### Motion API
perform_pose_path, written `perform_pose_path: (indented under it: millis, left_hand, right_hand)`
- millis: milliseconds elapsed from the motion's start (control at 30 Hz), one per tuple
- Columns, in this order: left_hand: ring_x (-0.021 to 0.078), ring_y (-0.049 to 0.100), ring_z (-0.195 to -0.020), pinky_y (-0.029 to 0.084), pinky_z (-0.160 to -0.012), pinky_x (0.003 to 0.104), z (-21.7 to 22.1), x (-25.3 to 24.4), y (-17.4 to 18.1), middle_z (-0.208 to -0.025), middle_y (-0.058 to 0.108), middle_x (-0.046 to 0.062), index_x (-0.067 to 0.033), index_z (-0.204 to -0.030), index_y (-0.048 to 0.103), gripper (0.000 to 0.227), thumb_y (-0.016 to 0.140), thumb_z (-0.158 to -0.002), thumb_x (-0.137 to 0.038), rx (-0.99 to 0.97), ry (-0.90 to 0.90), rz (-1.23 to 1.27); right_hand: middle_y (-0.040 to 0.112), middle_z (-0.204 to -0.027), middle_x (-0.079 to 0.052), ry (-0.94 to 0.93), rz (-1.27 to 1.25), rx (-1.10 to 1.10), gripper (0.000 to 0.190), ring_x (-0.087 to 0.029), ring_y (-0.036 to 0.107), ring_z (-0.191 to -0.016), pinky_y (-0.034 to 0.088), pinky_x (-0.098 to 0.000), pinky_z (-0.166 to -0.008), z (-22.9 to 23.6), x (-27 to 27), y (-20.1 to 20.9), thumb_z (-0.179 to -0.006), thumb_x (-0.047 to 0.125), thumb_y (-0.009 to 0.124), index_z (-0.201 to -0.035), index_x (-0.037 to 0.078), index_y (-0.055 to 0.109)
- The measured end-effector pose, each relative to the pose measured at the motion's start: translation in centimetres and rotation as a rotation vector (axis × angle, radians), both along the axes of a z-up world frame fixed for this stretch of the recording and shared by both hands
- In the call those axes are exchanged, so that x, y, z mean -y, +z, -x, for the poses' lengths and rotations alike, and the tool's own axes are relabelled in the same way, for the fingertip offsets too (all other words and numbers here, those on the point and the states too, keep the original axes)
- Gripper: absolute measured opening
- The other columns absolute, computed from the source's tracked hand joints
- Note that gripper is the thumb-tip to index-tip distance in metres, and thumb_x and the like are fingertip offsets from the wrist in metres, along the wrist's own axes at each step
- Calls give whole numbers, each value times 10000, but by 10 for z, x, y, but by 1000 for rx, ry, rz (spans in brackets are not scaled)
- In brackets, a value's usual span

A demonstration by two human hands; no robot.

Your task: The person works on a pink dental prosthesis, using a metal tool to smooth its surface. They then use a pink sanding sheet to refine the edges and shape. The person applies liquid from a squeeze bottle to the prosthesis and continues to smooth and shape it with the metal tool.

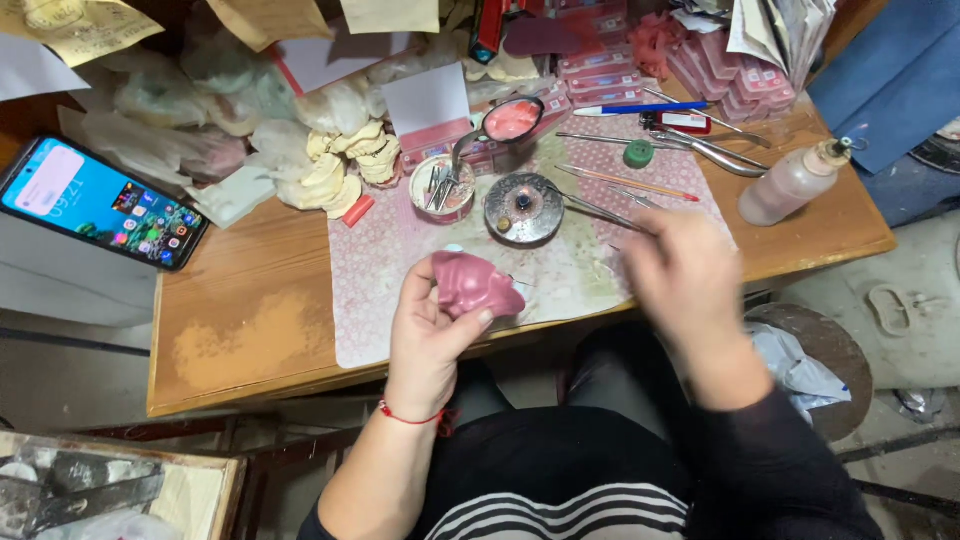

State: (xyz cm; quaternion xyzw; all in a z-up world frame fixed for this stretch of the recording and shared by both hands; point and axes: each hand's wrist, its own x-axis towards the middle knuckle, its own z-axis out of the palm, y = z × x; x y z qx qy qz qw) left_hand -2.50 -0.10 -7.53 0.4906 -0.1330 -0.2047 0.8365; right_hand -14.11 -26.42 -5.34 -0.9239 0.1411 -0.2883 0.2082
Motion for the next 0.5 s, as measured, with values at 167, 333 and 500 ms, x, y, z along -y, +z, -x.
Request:
perform_pose_path:
  millis: [167,333,500]
  left_hand:
    - [182,643,-1027,538,-936,306,-1,-5,7,-1203,608,98,-71,-1369,478,702,809,-759,34,64,-84,43]
    - [162,645,-966,547,-901,298,-1,-5,5,-1115,633,97,-90,-1359,476,658,791,-797,42,95,-116,63]
    - [101,628,-965,520,-912,250,-2,-8,11,-1079,641,36,-70,-1309,509,525,749,-849,11,200,-141,11]
  right_hand:
    - [717,-922,-54,-163,536,-233,78,-301,680,-868,528,-428,-730,16,52,-10,-986,211,708,-1044,163,693]
    - [593,-807,-10,-82,851,-377,109,-249,639,-803,491,-381,-641,14,48,-2,-913,198,651,-956,179,553]
    - [558,-826,32,-91,983,-501,128,-205,674,-760,460,-345,-563,10,57,-4,-876,244,655,-955,238,555]
